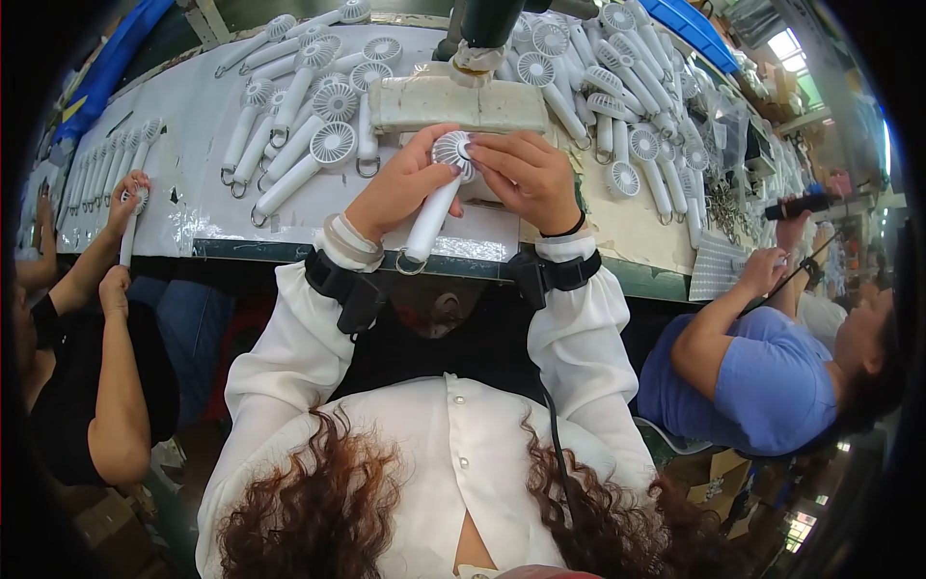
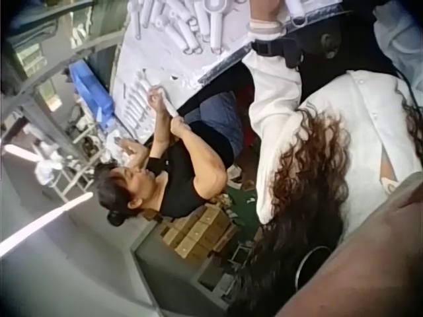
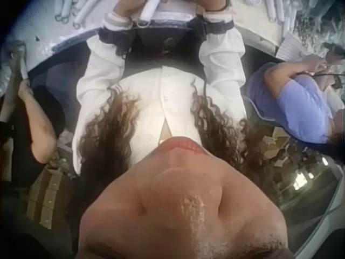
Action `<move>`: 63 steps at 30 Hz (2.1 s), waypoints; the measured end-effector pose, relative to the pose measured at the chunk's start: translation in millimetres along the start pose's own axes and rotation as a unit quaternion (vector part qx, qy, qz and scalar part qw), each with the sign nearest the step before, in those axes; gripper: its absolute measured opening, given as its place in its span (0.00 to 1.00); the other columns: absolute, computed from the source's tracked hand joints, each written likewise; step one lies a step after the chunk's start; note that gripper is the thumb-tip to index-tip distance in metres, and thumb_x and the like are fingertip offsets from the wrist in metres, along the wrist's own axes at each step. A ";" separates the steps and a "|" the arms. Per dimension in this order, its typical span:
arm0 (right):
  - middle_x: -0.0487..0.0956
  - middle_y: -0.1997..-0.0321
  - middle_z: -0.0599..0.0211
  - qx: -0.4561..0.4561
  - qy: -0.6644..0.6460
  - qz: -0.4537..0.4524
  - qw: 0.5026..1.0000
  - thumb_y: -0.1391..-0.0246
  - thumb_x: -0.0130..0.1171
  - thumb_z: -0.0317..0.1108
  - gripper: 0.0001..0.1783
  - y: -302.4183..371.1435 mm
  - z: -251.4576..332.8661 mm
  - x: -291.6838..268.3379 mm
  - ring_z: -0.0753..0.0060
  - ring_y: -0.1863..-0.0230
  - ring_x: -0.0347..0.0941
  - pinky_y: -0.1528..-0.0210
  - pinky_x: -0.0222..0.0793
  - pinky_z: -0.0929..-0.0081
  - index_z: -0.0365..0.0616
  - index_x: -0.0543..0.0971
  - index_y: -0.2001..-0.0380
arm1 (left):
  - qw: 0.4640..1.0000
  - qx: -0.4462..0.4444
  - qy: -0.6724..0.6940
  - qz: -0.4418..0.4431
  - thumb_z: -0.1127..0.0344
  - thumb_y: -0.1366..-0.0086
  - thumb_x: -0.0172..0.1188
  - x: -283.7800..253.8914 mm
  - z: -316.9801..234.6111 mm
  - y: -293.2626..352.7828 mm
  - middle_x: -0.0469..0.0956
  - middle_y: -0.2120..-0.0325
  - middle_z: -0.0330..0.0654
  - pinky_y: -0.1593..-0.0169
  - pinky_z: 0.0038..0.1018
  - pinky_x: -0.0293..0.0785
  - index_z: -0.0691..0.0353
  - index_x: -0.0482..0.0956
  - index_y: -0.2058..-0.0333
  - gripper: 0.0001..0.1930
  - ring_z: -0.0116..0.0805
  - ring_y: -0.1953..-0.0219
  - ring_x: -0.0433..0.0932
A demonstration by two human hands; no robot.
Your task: The person assembles a handheld fan by placing a component onto the motor, pressing the unit into a machine, and then setting the completed fan on the table.
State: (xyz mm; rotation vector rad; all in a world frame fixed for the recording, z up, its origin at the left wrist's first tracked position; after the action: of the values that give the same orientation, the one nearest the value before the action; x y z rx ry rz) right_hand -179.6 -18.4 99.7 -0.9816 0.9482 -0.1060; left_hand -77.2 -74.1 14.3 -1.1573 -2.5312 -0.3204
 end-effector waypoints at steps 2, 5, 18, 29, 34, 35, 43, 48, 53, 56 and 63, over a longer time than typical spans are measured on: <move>0.82 0.60 0.69 -0.004 0.001 0.000 1.000 0.61 0.67 0.22 0.16 -0.3 1.0 0.0 0.68 0.68 0.77 0.70 0.74 0.75 0.46 0.83 0.64 | 1.000 -0.001 0.002 0.001 0.72 0.34 0.48 -0.8 -0.2 0.4 0.73 0.60 0.42 0.71 0.25 0.78 0.59 0.56 0.38 0.26 0.31 0.74 0.79; 0.82 0.60 0.69 0.001 -0.001 0.004 1.000 0.62 0.67 0.22 0.17 0.1 1.6 -0.2 0.68 0.67 0.77 0.70 0.75 0.75 0.47 0.84 0.64 | 1.000 0.001 0.007 0.005 0.73 0.35 0.48 -1.2 0.8 0.3 0.73 0.60 0.42 0.71 0.25 0.78 0.59 0.56 0.38 0.27 0.32 0.74 0.79; 0.82 0.61 0.68 0.000 -0.005 -0.002 1.000 0.62 0.67 0.22 0.16 0.2 2.0 -1.5 0.68 0.67 0.77 0.70 0.75 0.75 0.46 0.84 0.64 | 1.000 -0.003 0.001 0.007 0.74 0.37 0.47 0.6 -0.2 0.3 0.73 0.59 0.43 0.71 0.25 0.78 0.59 0.55 0.37 0.28 0.32 0.74 0.79; 0.82 0.61 0.68 -0.016 0.013 0.006 1.000 0.63 0.66 0.23 0.15 -2.4 7.9 -0.1 0.68 0.70 0.76 0.72 0.74 0.76 0.46 0.83 0.66 | 0.999 0.011 -0.032 -0.020 0.71 0.33 0.48 -2.9 -1.2 0.5 0.75 0.63 0.43 0.75 0.24 0.77 0.58 0.57 0.39 0.24 0.30 0.77 0.79; 0.82 0.61 0.68 -0.021 0.016 0.003 1.000 0.63 0.66 0.22 0.15 -1.6 8.7 -0.5 0.68 0.70 0.76 0.72 0.73 0.76 0.46 0.83 0.66 | 0.999 0.014 -0.043 -0.010 0.70 0.33 0.49 -2.5 -0.7 -0.9 0.74 0.62 0.45 0.74 0.25 0.78 0.61 0.56 0.41 0.23 0.31 0.77 0.79; 0.82 0.61 0.68 -0.021 0.017 0.002 1.000 0.63 0.66 0.22 0.15 -1.4 8.6 -0.1 0.68 0.70 0.76 0.72 0.73 0.76 0.46 0.83 0.66 | 0.998 0.016 -0.055 -0.015 0.70 0.33 0.49 -2.3 -1.9 -0.4 0.75 0.62 0.45 0.75 0.25 0.78 0.62 0.57 0.41 0.23 0.31 0.77 0.79; 0.82 0.61 0.69 -0.025 0.028 0.001 0.999 0.64 0.66 0.23 0.15 -1.0 11.0 0.7 0.68 0.70 0.76 0.72 0.74 0.76 0.46 0.83 0.67 | 0.994 0.021 -0.101 -0.038 0.68 0.32 0.49 -3.9 -2.9 0.2 0.75 0.63 0.45 0.76 0.25 0.77 0.63 0.57 0.41 0.23 0.30 0.78 0.79; 0.82 0.61 0.70 -0.023 0.030 -0.002 0.999 0.64 0.66 0.23 0.15 -2.9 13.1 0.7 0.68 0.70 0.76 0.72 0.74 0.76 0.46 0.83 0.67 | 0.994 0.019 -0.098 -0.040 0.68 0.33 0.48 -4.9 -3.9 1.0 0.74 0.63 0.45 0.76 0.25 0.77 0.63 0.58 0.41 0.22 0.30 0.79 0.78; 0.82 0.61 0.70 -0.021 0.035 0.001 0.999 0.64 0.66 0.23 0.15 -3.2 15.6 1.1 0.68 0.69 0.76 0.71 0.74 0.75 0.46 0.84 0.67 | 0.993 0.030 -0.103 -0.043 0.68 0.33 0.47 -5.9 -4.6 1.5 0.74 0.64 0.45 0.77 0.24 0.77 0.63 0.58 0.41 0.22 0.29 0.79 0.78; 0.82 0.60 0.69 -0.018 0.031 0.000 0.999 0.64 0.66 0.23 0.16 -2.8 14.3 1.5 0.68 0.68 0.76 0.70 0.74 0.75 0.46 0.83 0.66 | 0.994 0.030 -0.093 -0.044 0.68 0.33 0.46 -6.8 -4.5 0.3 0.74 0.64 0.44 0.77 0.24 0.77 0.62 0.58 0.41 0.22 0.29 0.79 0.78; 0.81 0.58 0.68 -0.006 0.000 -0.006 1.000 0.64 0.65 0.21 0.18 -2.1 11.7 2.7 0.66 0.65 0.76 0.69 0.75 0.74 0.47 0.83 0.64 | 0.998 0.026 -0.048 -0.036 0.69 0.32 0.45 -7.0 -3.4 -0.5 0.74 0.65 0.43 0.77 0.24 0.76 0.61 0.58 0.41 0.21 0.28 0.79 0.77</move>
State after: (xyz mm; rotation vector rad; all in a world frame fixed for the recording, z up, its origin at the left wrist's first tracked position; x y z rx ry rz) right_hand -168.9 -13.2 102.0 -0.9982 0.9430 -0.1108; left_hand -72.6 -80.3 14.7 -1.0878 -2.6516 -0.2195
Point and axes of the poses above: each hand's wrist, its own y-axis away from the middle knuckle, its own x-axis out of the palm, z = x × y, the point moved 9 cm from there along -y, towards the middle knuckle
